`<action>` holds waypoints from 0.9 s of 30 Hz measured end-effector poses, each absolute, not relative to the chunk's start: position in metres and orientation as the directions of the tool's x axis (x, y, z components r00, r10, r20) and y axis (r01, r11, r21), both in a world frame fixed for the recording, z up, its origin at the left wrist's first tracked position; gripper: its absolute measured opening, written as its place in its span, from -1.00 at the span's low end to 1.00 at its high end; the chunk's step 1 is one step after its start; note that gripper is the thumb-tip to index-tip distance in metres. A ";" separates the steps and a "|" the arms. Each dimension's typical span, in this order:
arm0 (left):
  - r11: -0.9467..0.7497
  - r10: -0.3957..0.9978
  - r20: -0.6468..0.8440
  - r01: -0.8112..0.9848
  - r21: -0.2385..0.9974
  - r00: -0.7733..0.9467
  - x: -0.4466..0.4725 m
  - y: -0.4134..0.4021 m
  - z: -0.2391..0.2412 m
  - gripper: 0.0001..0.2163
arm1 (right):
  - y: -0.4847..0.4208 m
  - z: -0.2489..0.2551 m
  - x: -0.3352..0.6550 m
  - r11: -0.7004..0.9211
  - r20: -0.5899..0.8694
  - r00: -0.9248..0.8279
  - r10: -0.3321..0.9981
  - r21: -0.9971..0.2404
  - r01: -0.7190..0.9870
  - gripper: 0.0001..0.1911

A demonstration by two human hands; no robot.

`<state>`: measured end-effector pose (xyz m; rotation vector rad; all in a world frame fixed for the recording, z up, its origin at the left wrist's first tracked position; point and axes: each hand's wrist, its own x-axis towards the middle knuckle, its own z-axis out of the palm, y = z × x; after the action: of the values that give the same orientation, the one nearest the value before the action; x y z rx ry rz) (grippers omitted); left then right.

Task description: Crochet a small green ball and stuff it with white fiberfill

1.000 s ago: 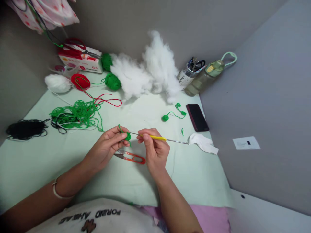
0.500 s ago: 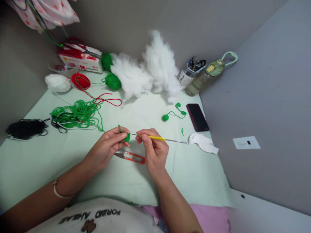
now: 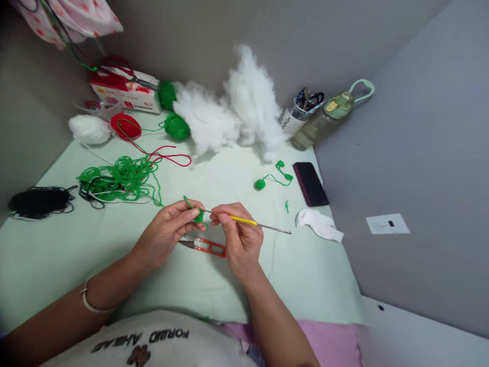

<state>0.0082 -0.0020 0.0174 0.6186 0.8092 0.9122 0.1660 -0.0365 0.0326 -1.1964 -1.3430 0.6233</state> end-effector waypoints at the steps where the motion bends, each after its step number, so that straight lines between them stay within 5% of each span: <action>1: 0.478 0.869 -0.336 -0.441 0.760 0.363 0.009 -0.002 0.017 -0.83 | -0.037 0.033 0.166 0.340 0.401 0.196 0.895 -0.897 0.283 -0.80; 11: 0.444 0.889 -0.311 -0.465 0.766 0.336 0.010 -0.005 0.017 -0.86 | -0.038 0.031 0.165 0.334 0.394 0.195 0.898 -0.900 0.279 -0.81; 19: 0.421 0.890 -0.246 -0.483 0.768 0.385 0.011 -0.007 0.020 -0.75 | -0.037 0.020 0.163 0.163 0.154 0.237 0.959 -0.987 -0.017 -0.80; 27: 0.430 0.889 -0.284 -0.447 0.784 0.358 0.011 -0.009 0.018 -0.70 | -0.033 0.023 0.158 0.285 0.349 0.268 0.898 -0.925 0.252 -0.87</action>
<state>0.0110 -0.0094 0.0185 0.6664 0.7842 0.9492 0.1584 -0.0334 0.0227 -1.2379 -1.2559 0.6343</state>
